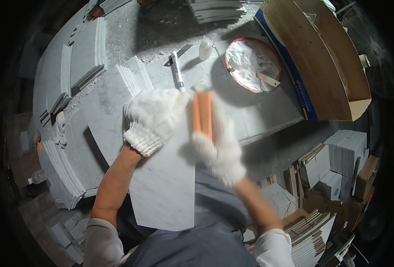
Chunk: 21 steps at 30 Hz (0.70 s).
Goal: The person smooths the edges of white rectangular tiles using an orange sanding block and a metal scraper. They repeatedly rub the edges and corners, flip the tiles, and place finished pieces into a stack on the table.
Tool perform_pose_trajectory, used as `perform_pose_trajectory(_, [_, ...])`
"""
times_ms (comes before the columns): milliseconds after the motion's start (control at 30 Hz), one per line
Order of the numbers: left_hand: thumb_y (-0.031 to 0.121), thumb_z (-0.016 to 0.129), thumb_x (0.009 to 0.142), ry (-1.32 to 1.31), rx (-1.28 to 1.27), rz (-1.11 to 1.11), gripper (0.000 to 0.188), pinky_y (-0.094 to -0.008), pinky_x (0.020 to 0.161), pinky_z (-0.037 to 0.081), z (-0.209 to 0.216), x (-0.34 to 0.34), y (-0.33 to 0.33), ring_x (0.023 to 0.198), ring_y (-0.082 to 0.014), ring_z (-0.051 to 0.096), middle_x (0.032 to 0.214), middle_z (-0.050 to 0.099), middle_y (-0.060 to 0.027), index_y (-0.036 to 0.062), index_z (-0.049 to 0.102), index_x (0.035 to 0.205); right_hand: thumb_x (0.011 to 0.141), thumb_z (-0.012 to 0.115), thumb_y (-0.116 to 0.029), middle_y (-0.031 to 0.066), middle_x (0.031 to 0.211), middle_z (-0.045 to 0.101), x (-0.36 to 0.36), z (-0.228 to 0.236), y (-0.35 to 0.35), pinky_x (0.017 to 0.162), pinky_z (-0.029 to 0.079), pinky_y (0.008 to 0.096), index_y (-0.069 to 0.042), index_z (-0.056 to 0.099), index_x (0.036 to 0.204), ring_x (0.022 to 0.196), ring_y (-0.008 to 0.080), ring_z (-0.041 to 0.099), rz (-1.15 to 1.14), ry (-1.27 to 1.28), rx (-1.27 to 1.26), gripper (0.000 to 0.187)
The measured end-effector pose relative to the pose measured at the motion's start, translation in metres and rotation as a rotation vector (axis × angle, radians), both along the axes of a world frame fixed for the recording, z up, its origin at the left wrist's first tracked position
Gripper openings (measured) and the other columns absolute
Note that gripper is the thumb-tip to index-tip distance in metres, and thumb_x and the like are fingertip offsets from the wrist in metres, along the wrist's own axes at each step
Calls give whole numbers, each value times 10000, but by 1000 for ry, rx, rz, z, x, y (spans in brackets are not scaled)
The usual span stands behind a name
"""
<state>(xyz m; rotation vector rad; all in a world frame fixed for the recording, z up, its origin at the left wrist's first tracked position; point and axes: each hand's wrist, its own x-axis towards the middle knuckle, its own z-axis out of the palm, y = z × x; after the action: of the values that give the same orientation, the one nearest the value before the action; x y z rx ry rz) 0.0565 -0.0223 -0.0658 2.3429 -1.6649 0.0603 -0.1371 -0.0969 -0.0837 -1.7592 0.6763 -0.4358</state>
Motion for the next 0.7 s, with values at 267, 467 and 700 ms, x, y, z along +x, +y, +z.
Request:
perform_pose_trajectory(267, [262, 570, 995, 29, 102, -7, 189, -434, 604, 521, 2, 2, -3, 687, -293, 672, 777, 671, -85, 127, 677, 919, 967, 732, -364, 217, 1522, 455, -19, 10, 21, 1100, 453, 406, 17, 263, 1615, 1284, 293, 550, -125, -243, 263, 885])
perform_pose_trajectory(467, [262, 558, 1003, -11, 49, -21, 199, -434, 604, 520, -1, 2, 1, 682, -303, 672, 774, 669, -90, 124, 679, 925, 998, 661, -431, 188, 1410, 552, 15, 11, -22, 1073, 448, 379, -25, 314, 1616, 1248, 264, 559, 36, 61, -6, 817])
perform_pose_trajectory(700, [270, 547, 1010, 1, 37, -43, 226, -422, 582, 518, 1, 4, -2, 684, -296, 680, 754, 668, -96, 122, 683, 909, 976, 674, -390, 110, 965, 623, -20, 0, 1, 730, 558, 304, -60, 198, 1648, 825, 185, 647, -150, -185, 477, 887])
